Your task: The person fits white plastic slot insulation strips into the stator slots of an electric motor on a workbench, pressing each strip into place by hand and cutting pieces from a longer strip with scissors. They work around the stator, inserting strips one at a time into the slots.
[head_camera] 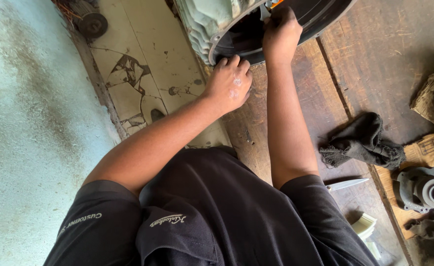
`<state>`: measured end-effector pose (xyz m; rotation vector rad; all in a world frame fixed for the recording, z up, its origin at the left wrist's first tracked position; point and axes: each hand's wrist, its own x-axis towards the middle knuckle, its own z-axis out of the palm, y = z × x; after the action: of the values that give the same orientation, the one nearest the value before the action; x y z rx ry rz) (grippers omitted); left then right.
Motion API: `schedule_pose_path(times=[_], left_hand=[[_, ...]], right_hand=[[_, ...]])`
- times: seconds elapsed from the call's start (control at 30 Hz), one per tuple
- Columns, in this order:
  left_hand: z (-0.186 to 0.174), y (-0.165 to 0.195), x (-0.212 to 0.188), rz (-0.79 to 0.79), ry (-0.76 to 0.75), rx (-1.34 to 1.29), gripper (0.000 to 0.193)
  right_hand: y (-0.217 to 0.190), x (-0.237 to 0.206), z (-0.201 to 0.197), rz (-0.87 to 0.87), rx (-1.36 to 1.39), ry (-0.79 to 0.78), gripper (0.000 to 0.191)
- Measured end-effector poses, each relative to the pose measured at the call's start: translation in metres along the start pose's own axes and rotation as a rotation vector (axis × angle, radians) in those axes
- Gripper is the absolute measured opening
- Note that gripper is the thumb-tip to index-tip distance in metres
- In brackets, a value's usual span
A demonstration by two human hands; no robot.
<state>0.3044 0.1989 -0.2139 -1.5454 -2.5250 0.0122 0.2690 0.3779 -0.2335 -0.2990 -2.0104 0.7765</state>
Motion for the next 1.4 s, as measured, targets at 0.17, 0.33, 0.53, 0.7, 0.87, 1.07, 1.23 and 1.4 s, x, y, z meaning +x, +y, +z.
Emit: schedule_pose_path(times=[0.17,0.33,0.53,0.7,0.87,1.07,1.23,1.4], left_hand=[[0.002,-0.002,-0.001,0.005,0.045,-0.007,0.03],[0.003,-0.006,-0.003,0.022,0.051,-0.027,0.027],[0.005,-0.006,-0.006,0.026,0.078,-0.021,0.023],[0.005,-0.005,-0.008,0.02,0.091,-0.029,0.022],[0.007,-0.004,-0.009,0.032,0.085,0.016,0.023],[0.012,-0.003,-0.008,0.036,0.093,-0.017,0.017],[0.013,-0.001,-0.003,0.029,0.117,0.017,0.02],[0.013,-0.002,-0.006,0.061,0.117,0.012,0.024]], right_hand=[[-0.008,0.005,0.011,0.106,-0.126,-0.068,0.017],[-0.009,0.006,0.015,0.078,-0.207,-0.076,0.017],[-0.007,0.005,0.013,0.048,-0.104,-0.074,0.011],[-0.011,0.002,0.017,0.022,-0.273,-0.068,0.013],[-0.01,0.001,0.021,-0.023,-0.396,-0.036,0.022],[-0.012,0.001,0.023,-0.005,-0.436,-0.039,0.027],[-0.017,0.004,0.012,-0.031,-0.303,-0.014,0.018],[-0.017,0.008,0.008,0.014,-0.254,-0.038,0.011]])
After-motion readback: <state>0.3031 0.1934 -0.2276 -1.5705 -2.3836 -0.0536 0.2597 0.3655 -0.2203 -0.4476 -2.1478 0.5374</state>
